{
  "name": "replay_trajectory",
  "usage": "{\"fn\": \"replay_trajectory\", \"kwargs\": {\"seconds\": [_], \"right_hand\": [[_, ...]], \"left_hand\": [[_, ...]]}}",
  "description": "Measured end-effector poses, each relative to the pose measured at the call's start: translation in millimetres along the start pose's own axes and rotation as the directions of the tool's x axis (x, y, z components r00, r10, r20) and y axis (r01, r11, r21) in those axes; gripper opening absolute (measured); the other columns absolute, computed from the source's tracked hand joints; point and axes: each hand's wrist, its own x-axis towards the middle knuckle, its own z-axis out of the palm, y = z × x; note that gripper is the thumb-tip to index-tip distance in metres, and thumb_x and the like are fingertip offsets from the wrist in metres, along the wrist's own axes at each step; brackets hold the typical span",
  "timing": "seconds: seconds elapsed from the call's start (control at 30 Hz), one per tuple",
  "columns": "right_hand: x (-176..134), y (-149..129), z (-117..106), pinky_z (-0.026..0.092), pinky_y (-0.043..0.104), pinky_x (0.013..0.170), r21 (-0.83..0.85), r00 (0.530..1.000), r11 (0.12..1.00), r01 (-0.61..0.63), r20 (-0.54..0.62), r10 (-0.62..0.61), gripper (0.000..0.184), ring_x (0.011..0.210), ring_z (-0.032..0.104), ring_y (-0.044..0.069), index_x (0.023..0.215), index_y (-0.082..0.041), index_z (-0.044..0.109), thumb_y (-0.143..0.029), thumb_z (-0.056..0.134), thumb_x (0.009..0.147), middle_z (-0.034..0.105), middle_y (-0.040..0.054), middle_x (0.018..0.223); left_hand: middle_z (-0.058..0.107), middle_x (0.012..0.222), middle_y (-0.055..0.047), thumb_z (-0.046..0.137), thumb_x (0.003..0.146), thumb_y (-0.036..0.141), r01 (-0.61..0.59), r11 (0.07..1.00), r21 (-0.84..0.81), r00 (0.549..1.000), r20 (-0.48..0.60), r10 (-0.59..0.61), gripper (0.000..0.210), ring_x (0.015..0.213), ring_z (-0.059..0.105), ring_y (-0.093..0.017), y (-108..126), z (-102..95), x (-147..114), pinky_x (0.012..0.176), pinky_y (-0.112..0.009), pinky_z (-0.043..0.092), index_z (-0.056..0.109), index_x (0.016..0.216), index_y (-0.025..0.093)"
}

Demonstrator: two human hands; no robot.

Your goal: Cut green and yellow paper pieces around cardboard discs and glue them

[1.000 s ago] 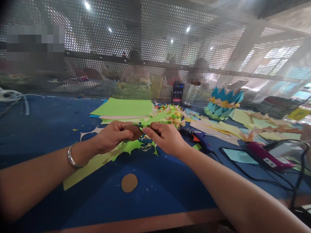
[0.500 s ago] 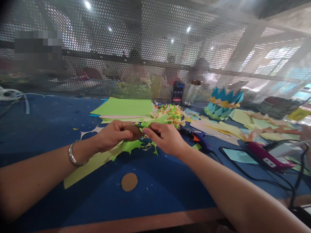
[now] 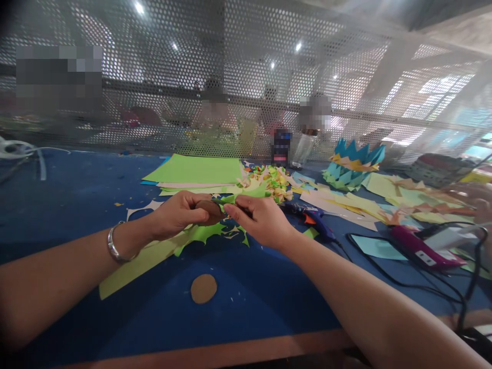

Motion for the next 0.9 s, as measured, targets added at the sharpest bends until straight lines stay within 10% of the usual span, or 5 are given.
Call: {"fn": "replay_trajectory", "kwargs": {"seconds": [0.9], "right_hand": [[2,2,-2,0.029,0.027,0.057,0.002,0.997,1.0,-0.002,-0.071,0.002,0.046,0.06,0.04,0.012,0.065,-0.021,0.039,-0.051,0.042,0.1,0.038,-0.0031,0.063]], "left_hand": [[0.063,0.074,0.0,0.064,0.076,0.019,-0.029,0.995,0.099,0.998,-0.056,0.034,0.007,0.071,0.057,-0.013,2,-0.1,1,0.07,-0.027,0.046,0.069,0.08,0.017]]}}
